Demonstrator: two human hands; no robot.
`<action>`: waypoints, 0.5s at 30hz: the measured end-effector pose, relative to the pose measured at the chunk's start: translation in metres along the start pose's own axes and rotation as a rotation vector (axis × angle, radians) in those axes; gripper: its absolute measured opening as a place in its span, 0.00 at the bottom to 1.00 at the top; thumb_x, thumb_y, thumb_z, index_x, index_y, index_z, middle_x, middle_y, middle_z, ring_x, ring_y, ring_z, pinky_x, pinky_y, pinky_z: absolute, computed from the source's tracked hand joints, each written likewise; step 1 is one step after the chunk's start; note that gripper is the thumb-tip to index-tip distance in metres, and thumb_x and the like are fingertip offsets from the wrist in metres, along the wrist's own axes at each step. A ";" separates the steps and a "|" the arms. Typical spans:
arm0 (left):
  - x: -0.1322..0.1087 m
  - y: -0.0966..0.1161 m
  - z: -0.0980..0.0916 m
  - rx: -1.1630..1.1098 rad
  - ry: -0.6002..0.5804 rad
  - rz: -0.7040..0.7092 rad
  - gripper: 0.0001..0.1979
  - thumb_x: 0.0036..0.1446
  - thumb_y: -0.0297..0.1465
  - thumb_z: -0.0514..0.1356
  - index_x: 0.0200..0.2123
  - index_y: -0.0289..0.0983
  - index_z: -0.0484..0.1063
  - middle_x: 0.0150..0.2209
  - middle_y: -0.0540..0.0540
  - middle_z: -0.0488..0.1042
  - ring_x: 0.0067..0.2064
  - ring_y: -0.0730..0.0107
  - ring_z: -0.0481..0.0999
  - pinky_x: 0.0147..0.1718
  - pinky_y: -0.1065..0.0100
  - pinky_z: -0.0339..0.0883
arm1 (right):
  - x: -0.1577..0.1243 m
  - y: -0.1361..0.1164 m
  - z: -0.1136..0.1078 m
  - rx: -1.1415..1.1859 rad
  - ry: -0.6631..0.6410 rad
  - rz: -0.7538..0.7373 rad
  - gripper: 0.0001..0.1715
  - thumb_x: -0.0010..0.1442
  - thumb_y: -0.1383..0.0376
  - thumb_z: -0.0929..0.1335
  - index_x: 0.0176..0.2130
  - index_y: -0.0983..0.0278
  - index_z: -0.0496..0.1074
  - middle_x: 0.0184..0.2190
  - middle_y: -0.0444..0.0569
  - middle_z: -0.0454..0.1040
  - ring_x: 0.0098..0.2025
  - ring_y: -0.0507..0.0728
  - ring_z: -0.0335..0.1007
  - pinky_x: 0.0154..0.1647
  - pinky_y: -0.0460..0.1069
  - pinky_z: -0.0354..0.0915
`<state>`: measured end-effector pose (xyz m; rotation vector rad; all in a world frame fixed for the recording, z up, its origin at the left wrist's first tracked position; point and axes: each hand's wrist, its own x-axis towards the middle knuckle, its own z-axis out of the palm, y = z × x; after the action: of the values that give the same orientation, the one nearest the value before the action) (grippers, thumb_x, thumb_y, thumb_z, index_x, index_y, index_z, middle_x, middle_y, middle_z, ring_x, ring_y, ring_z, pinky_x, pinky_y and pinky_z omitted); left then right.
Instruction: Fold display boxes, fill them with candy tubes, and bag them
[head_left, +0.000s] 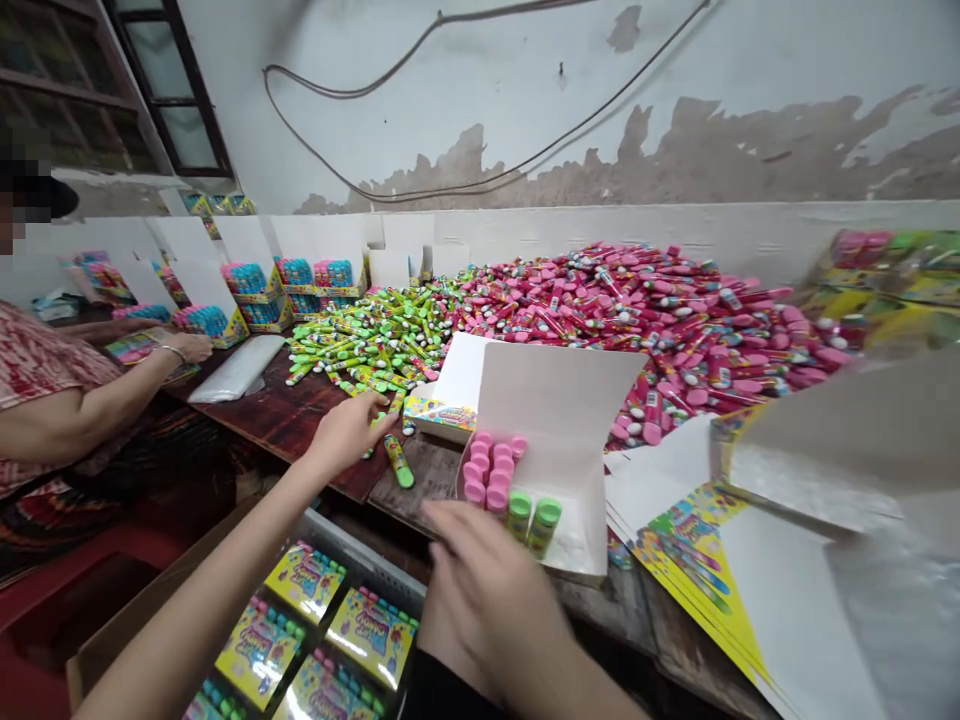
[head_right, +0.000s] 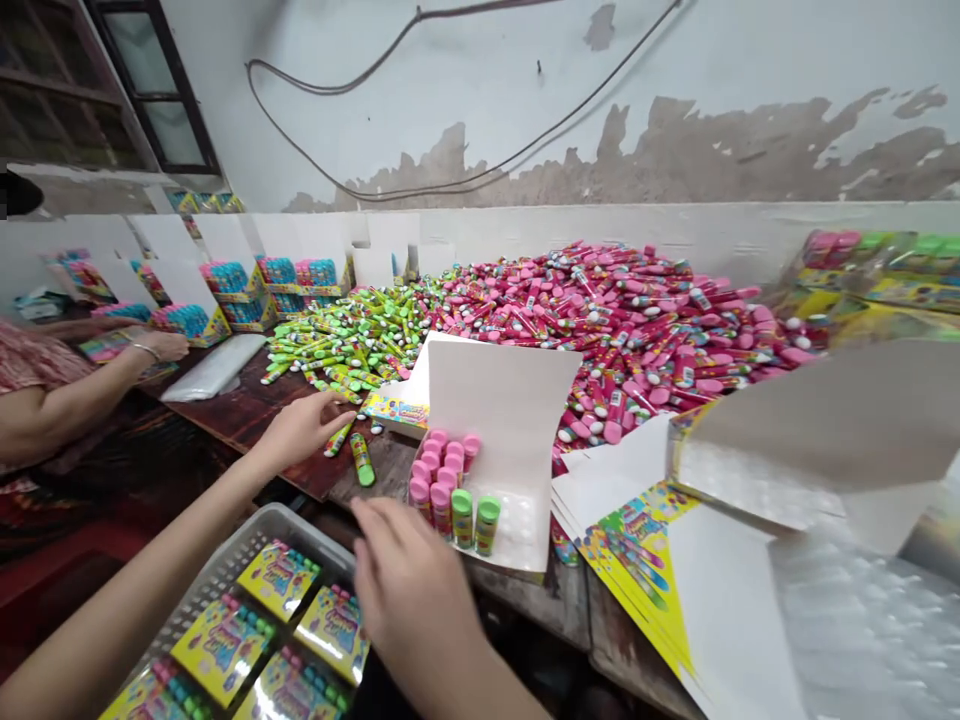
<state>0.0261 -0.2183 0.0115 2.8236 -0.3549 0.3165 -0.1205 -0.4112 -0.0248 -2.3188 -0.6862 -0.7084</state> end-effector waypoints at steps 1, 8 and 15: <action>0.006 -0.019 0.008 0.079 -0.077 -0.148 0.20 0.58 0.43 0.55 0.48 0.37 0.69 0.42 0.42 0.77 0.45 0.55 0.75 0.43 0.63 0.64 | 0.011 -0.005 0.023 -0.051 -0.114 0.058 0.23 0.62 0.71 0.60 0.56 0.67 0.65 0.50 0.54 0.72 0.50 0.57 0.69 0.49 0.51 0.69; 0.046 -0.060 0.056 0.129 -0.222 -0.246 0.15 0.53 0.39 0.59 0.39 0.35 0.74 0.44 0.36 0.76 0.48 0.52 0.75 0.44 0.64 0.65 | 0.101 0.007 0.132 -0.359 -0.379 0.520 0.22 0.61 0.78 0.55 0.50 0.80 0.68 0.46 0.69 0.70 0.49 0.63 0.68 0.46 0.55 0.67; 0.034 -0.045 0.008 -0.080 -0.366 -0.003 0.16 0.45 0.31 0.62 0.41 0.37 0.69 0.35 0.46 0.77 0.39 0.60 0.76 0.37 0.67 0.68 | 0.054 -0.036 0.041 -0.210 -0.358 0.401 0.12 0.63 0.66 0.60 0.45 0.62 0.68 0.35 0.51 0.76 0.33 0.59 0.75 0.28 0.50 0.67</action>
<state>0.0715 -0.1854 0.0011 2.7944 -0.4261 -0.2155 -0.0916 -0.3435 -0.0041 -2.6977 -0.2826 -0.1900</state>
